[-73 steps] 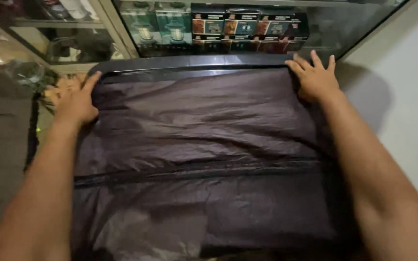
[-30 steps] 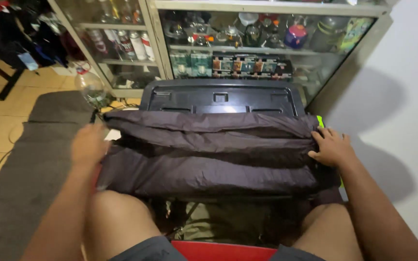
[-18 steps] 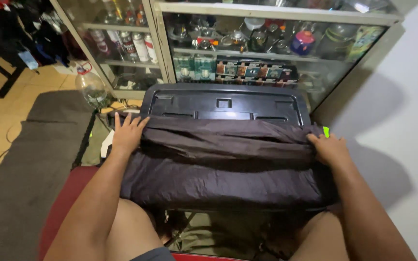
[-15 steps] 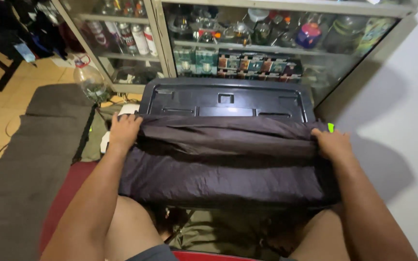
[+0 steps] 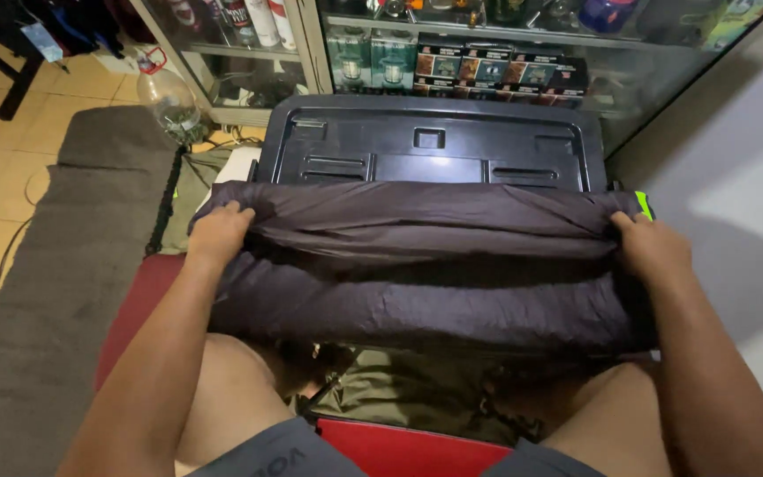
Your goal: The person folds a dark purple sleeping bag on a black plastic storage bin. They smooth the fabric, fold it in half lengthwise, roll it tightly, and then place the rolled bundle into a matching purple stuff sack, pulling the drawstrings to close it.
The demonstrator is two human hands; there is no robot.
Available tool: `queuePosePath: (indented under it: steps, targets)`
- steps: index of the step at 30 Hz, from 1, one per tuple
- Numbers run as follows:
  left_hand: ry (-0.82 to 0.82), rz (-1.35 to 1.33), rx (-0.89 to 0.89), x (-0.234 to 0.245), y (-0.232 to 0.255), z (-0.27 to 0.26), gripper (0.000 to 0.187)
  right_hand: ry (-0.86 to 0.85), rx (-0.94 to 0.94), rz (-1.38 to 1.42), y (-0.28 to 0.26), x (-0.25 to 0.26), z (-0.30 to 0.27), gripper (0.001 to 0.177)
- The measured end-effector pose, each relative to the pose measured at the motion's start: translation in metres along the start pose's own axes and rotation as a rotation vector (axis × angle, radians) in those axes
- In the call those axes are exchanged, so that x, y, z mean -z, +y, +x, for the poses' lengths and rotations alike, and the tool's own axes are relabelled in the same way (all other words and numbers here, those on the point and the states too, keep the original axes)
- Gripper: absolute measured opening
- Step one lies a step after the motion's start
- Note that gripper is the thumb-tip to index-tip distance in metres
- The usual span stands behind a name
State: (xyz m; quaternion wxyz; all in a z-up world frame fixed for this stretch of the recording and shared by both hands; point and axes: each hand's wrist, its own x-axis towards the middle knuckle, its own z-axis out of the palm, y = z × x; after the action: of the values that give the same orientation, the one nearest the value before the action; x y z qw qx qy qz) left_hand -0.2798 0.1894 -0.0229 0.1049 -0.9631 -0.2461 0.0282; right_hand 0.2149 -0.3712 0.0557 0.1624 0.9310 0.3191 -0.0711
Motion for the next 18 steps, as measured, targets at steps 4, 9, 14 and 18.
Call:
queuePosePath:
  steps: [4,9,14,18]
  targets:
    - [-0.240,-0.198,0.159,0.066,0.022,-0.005,0.042,-0.121,0.028,0.009,-0.015,0.023,-0.018,0.058]
    - [-0.445,-0.377,0.281,0.133,0.051,-0.004,0.103,-0.164,0.082,0.062,-0.018,0.032,-0.022,0.057]
    - [-0.274,-0.270,0.196,0.087,0.036,0.017,0.073,-0.165,0.006,0.098,-0.019,0.027,0.004,0.057]
    - [-0.180,-0.106,0.126,0.042,0.021,0.033,0.051,-0.172,-0.137,0.292,-0.016,0.002,0.035,0.055]
